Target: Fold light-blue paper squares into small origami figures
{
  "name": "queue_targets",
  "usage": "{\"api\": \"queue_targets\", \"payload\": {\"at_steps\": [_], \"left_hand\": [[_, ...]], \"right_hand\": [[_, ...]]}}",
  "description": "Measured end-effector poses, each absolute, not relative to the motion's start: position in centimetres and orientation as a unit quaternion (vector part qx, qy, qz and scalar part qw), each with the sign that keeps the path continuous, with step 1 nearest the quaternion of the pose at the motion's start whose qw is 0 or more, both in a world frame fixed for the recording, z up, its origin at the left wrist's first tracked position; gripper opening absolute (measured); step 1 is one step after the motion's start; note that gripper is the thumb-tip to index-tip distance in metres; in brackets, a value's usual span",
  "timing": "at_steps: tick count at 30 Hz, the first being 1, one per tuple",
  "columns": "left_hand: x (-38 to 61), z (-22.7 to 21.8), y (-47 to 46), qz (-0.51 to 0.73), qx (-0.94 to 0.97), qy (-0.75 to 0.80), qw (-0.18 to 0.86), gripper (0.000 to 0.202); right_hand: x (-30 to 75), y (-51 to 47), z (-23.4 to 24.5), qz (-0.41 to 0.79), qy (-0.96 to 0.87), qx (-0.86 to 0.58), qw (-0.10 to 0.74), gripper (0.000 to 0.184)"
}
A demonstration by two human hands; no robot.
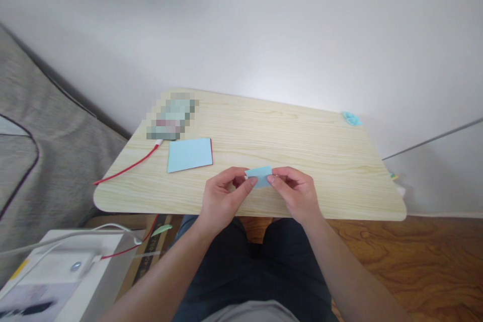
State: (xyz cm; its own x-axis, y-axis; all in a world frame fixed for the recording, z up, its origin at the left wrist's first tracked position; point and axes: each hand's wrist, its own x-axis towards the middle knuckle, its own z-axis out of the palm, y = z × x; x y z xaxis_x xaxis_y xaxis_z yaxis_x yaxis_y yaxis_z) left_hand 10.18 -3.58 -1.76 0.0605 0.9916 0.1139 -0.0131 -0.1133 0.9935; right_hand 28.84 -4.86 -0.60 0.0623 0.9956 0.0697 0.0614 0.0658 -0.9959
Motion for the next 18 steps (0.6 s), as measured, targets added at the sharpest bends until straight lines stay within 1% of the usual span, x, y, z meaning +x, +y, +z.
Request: {"api": "queue_targets", "payload": {"at_steps": [3, 4, 9, 13, 16, 18], "left_hand": [[10.09, -1.85, -3.70, 0.519, 0.526, 0.448, 0.504, 0.028], [10.02, -1.85, -3.73, 0.514, 0.530, 0.447, 0.505, 0.029], [9.87, -1.42, -3.84, 0.503, 0.571, 0.441, 0.475, 0.016], [9.99, -1.14, -4.05, 0.514, 0.591, 0.407, 0.470, 0.013], [9.75, -1.23, -4.01, 0.528, 0.582, 0.370, 0.495, 0.017], [9.51, -1.25, -3.75, 0.531, 0.551, 0.347, 0.541, 0.023]], "right_hand": [[29.20, -5.32, -0.11, 0.475, -0.512, -0.503, 0.509, 0.019], [29.32, -5.46, 0.03, 0.479, -0.518, -0.496, 0.506, 0.019], [29.53, -5.75, -0.13, 0.452, -0.548, -0.491, 0.504, 0.019], [29.33, -5.59, -0.28, 0.471, -0.521, -0.477, 0.528, 0.020], [29.36, -5.58, 0.08, 0.475, -0.511, -0.480, 0.532, 0.016], [29.51, -5.67, 0.42, 0.474, -0.525, -0.479, 0.520, 0.013]]}}
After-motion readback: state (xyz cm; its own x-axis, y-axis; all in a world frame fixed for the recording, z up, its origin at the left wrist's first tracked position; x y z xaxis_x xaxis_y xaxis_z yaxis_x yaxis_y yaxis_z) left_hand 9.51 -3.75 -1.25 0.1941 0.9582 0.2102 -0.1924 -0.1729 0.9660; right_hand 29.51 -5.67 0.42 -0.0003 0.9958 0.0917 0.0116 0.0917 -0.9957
